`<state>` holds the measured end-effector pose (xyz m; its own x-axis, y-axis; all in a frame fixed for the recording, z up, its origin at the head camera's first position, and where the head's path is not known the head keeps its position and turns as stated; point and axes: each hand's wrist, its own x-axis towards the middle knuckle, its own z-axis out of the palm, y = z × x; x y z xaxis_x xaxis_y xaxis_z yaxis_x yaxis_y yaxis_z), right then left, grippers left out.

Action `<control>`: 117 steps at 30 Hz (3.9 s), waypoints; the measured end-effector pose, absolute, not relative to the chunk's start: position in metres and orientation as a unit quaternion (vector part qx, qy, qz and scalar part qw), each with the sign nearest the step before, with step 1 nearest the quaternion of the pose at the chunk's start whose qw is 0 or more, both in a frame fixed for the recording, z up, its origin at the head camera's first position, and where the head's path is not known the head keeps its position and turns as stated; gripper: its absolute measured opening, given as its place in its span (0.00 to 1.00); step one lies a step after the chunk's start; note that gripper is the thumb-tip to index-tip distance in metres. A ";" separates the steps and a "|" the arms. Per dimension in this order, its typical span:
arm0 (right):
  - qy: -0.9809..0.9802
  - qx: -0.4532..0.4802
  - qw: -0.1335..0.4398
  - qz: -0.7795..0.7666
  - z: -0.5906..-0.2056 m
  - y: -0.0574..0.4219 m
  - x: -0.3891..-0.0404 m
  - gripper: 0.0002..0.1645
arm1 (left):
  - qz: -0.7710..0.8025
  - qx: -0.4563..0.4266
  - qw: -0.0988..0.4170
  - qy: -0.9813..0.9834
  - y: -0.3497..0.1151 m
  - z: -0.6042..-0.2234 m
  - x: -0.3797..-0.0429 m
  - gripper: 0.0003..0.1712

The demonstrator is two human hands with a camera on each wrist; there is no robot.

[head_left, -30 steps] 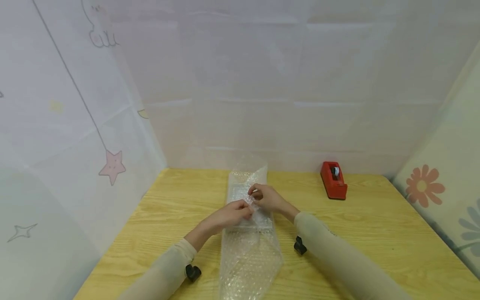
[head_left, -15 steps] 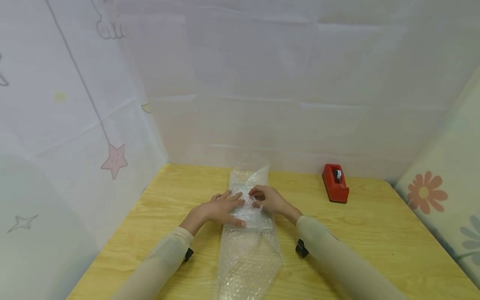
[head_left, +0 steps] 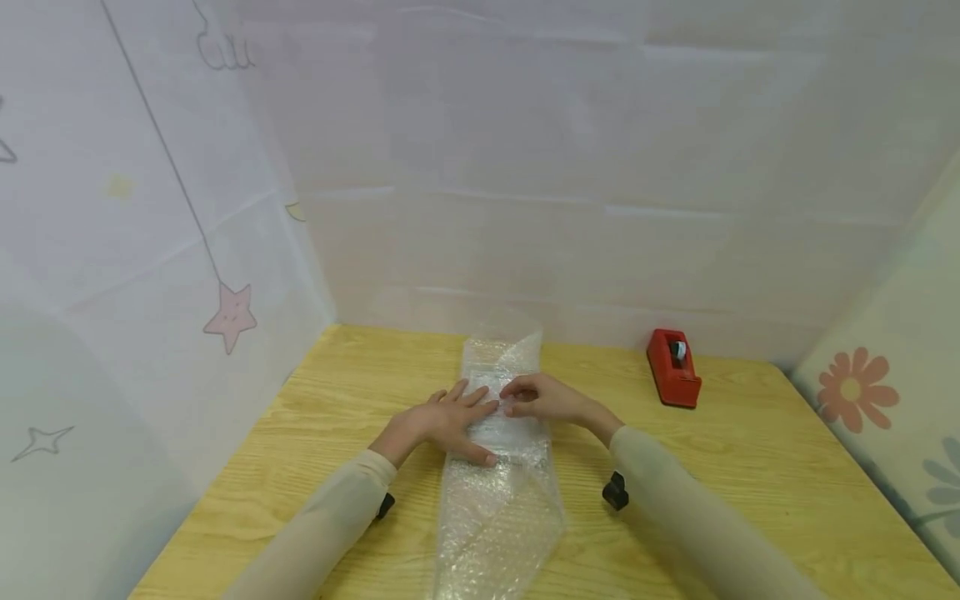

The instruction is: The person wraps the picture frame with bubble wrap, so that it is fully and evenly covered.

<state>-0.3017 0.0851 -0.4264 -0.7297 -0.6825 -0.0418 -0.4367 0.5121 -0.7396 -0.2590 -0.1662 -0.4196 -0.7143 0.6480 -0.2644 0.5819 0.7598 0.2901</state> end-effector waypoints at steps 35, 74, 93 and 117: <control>0.865 -0.263 0.188 -0.383 -0.442 0.121 -0.255 0.23 | 0.098 0.316 0.176 0.927 -0.164 -0.423 -0.257 0.60; 0.791 -0.287 0.287 -0.458 -0.451 0.139 -0.250 0.30 | 0.127 0.324 0.218 0.912 -0.157 -0.426 -0.269 0.61; 0.767 -0.239 0.305 -0.512 -0.455 0.133 -0.260 0.30 | 0.067 0.340 0.136 0.928 -0.157 -0.426 -0.272 0.55; 0.766 -0.240 0.264 -0.535 -0.471 0.132 -0.269 0.30 | -0.010 0.510 0.030 0.859 -0.210 -0.425 -0.218 0.48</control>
<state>-0.2690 0.1318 -0.4714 -0.7453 -0.6499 -0.1491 -0.0843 0.3136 -0.9458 -0.2176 -0.2099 -0.4249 -0.4772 0.8766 -0.0617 0.8778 0.4788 0.0127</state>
